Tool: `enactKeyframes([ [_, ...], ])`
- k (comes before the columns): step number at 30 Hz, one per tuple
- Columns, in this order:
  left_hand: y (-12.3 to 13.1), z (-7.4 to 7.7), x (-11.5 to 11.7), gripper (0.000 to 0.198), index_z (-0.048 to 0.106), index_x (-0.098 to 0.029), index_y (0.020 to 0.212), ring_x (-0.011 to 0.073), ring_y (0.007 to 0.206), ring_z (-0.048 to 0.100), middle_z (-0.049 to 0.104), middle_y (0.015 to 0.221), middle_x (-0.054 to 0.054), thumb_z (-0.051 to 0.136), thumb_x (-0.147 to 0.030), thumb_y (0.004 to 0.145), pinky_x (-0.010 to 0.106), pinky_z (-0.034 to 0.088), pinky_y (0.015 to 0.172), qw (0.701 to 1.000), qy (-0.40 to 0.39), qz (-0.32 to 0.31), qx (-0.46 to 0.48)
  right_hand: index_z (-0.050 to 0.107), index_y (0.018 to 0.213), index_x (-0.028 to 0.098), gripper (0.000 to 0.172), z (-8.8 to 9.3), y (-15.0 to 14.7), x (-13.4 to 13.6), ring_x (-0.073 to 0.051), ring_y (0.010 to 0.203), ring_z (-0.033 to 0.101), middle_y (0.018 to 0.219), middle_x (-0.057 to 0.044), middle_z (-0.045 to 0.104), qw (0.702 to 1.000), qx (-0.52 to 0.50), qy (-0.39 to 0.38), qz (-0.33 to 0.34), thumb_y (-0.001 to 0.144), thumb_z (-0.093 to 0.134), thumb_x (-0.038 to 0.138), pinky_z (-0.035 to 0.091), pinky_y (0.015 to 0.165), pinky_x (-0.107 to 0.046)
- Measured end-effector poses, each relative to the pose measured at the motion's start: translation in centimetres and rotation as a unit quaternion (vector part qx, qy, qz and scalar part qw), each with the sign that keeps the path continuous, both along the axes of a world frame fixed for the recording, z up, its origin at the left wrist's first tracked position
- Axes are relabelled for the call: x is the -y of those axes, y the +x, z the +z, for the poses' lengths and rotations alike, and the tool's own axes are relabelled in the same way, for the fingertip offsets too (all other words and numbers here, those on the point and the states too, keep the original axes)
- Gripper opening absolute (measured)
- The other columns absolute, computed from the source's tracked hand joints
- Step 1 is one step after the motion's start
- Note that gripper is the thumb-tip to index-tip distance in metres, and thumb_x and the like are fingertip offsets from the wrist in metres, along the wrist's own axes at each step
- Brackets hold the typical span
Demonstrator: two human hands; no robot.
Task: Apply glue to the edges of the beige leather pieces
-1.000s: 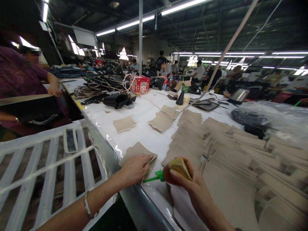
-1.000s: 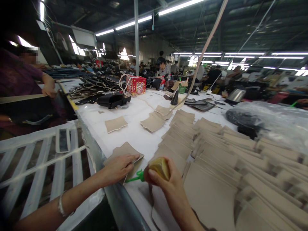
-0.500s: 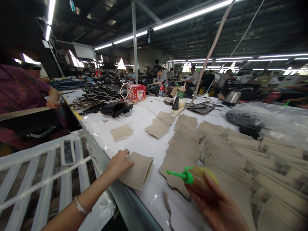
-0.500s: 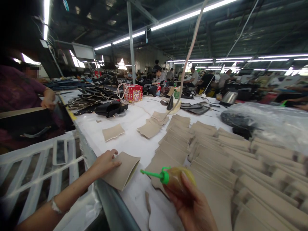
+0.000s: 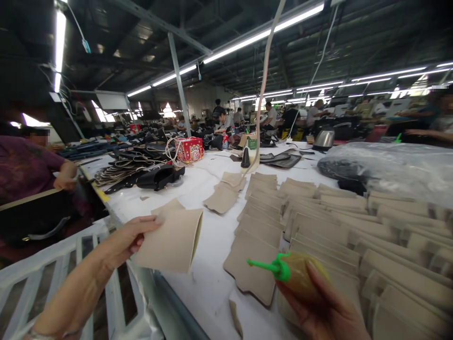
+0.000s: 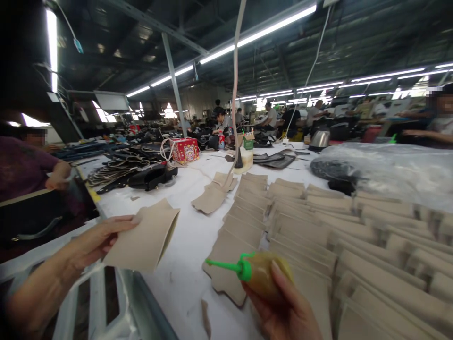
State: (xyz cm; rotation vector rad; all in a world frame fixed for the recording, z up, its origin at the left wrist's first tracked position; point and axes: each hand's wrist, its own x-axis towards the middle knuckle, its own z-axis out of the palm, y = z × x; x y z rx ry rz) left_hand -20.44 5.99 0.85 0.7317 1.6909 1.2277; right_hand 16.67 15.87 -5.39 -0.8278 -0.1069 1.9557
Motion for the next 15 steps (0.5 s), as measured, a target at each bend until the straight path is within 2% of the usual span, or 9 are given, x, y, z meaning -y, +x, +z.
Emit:
enactKeyframes([
  [3,2.5,2.5,-0.5,0.044,0.060,-0.016,0.094,0.0003,0.036,0.019,0.037,0.049,-0.011,0.078,-0.044,0.064,0.012,0.009,0.033,0.999,0.011,-0.038,0.022,0.068,0.097,0.013,0.059,0.0,-0.4,0.3,-0.029,0.092,0.066,0.108,-0.012,0.069,0.996,0.075,0.053,0.007,0.046,0.094,0.025,0.060,0.074,-0.036],
  [5,4.9,3.2,-1.1,0.041,0.061,-0.015,0.091,0.0001,0.035,0.021,0.040,0.049,-0.009,0.077,-0.043,0.066,0.012,0.010,0.032,0.997,0.013,-0.073,0.027,0.067,0.102,0.014,0.057,0.0,-0.7,0.9,-0.025,0.095,0.064,0.106,-0.010,0.069,0.986,0.118,0.115,0.024,0.054,0.092,0.033,0.058,0.075,-0.028],
  [8,7.4,3.0,-2.4,0.039,0.062,-0.014,0.090,0.0002,0.033,0.027,0.049,0.052,-0.006,0.076,-0.042,0.068,0.012,0.013,0.030,0.994,0.002,-0.105,0.028,0.064,0.104,0.018,0.051,-0.1,-1.0,1.8,-0.019,0.090,0.062,0.098,-0.005,0.069,0.965,0.168,0.196,0.038,0.064,0.086,0.039,0.053,0.073,-0.021],
  [10,7.4,2.2,-3.4,0.036,0.062,-0.014,0.091,0.0012,0.033,0.033,0.052,0.054,-0.005,0.076,-0.039,0.069,0.011,0.017,0.029,0.994,0.015,-0.106,0.033,0.063,0.102,0.017,0.048,0.0,-1.2,2.3,-0.018,0.082,0.062,0.091,-0.004,0.069,0.956,0.173,0.224,0.073,0.065,0.084,0.041,0.052,0.070,-0.022],
  [12,6.1,1.2,-4.6,0.031,0.061,-0.014,0.092,0.0026,0.033,0.037,0.053,0.054,-0.004,0.075,-0.032,0.071,0.011,0.022,0.029,0.995,0.044,-0.070,0.052,0.064,0.097,0.016,0.045,0.2,-1.3,2.6,-0.019,0.077,0.062,0.086,-0.005,0.068,0.952,0.148,0.235,0.127,0.065,0.083,0.041,0.051,0.067,-0.023],
  [15,3.1,-0.5,-6.4,0.017,0.058,-0.013,0.086,0.0048,0.036,0.044,0.053,0.054,-0.004,0.068,-0.016,0.072,0.012,0.030,0.029,0.991,0.065,0.073,0.093,0.065,0.095,0.015,0.044,0.5,-1.2,2.6,-0.021,0.075,0.063,0.083,-0.006,0.068,0.956,0.101,0.217,0.172,0.063,0.083,0.038,0.052,0.066,-0.027],
])
